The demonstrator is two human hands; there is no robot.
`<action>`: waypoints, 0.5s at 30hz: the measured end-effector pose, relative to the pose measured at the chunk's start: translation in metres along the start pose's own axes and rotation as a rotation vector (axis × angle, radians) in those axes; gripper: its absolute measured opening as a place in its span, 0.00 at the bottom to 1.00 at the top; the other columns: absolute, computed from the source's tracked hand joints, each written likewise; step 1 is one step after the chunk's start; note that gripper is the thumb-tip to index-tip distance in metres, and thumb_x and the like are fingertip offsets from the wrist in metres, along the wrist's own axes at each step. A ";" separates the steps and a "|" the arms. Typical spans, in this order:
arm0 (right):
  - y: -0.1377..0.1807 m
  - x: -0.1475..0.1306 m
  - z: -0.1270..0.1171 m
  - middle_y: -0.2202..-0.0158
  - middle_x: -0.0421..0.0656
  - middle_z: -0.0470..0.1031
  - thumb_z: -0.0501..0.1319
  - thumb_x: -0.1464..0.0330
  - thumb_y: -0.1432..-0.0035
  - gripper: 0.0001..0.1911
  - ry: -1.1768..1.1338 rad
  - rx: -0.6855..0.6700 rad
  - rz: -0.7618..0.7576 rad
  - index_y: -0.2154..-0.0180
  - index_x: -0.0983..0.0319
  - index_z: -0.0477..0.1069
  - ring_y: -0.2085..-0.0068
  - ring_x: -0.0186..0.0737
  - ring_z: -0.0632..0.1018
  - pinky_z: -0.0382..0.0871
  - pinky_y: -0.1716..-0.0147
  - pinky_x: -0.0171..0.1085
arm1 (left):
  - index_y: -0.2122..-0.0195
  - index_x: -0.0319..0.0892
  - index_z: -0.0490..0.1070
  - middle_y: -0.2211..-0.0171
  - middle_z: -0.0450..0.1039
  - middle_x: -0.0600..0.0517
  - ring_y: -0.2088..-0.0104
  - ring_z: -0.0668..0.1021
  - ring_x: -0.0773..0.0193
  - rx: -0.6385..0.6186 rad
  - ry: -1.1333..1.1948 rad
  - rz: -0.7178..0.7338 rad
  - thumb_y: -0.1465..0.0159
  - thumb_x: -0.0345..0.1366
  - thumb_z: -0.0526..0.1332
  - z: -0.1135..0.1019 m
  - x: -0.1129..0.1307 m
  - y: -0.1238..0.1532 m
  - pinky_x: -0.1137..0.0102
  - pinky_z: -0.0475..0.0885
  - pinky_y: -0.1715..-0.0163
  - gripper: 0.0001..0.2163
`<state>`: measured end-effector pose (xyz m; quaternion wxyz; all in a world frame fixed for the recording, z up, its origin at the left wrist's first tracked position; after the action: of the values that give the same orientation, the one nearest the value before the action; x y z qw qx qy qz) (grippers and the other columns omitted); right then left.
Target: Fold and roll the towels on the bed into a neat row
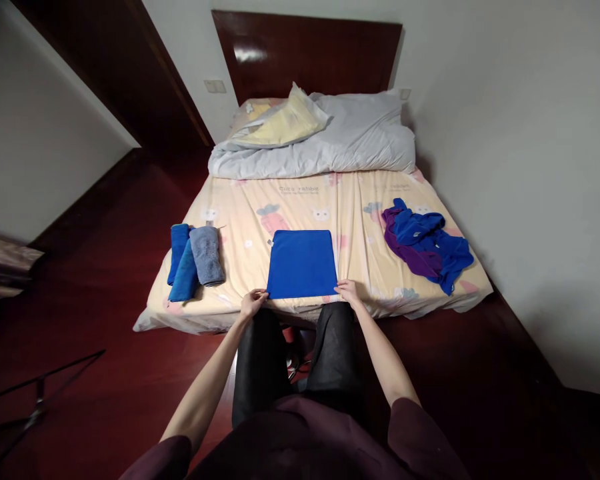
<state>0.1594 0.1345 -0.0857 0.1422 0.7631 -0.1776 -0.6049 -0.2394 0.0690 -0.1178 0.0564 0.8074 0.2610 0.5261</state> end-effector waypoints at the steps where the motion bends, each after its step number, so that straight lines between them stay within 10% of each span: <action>1: 0.003 0.001 -0.001 0.74 0.40 0.78 0.78 0.66 0.63 0.18 -0.001 0.013 0.008 0.72 0.61 0.72 0.73 0.34 0.74 0.61 0.78 0.30 | 0.58 0.42 0.78 0.65 0.84 0.47 0.58 0.85 0.54 0.000 -0.010 -0.002 0.42 0.43 0.68 -0.002 0.000 0.001 0.67 0.76 0.58 0.14; 15: -0.027 0.003 -0.005 0.80 0.35 0.70 0.78 0.68 0.63 0.17 -0.079 0.014 0.069 0.72 0.60 0.72 0.80 0.29 0.64 0.56 0.81 0.32 | 0.71 0.40 0.79 0.81 0.74 0.51 0.79 0.75 0.63 -0.130 0.011 -0.072 0.55 0.57 0.75 0.002 0.022 -0.026 0.71 0.65 0.79 0.25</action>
<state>0.1675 0.1572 -0.0990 0.1507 0.7330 -0.2133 -0.6281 -0.2402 0.1024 -0.1108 0.1263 0.7891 0.2554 0.5441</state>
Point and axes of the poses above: each hand's wrist, its own y-axis away from the middle knuckle, its own z-axis out of the palm, x = y × z, the point moved 5 cm from there along -y, towards the middle knuckle
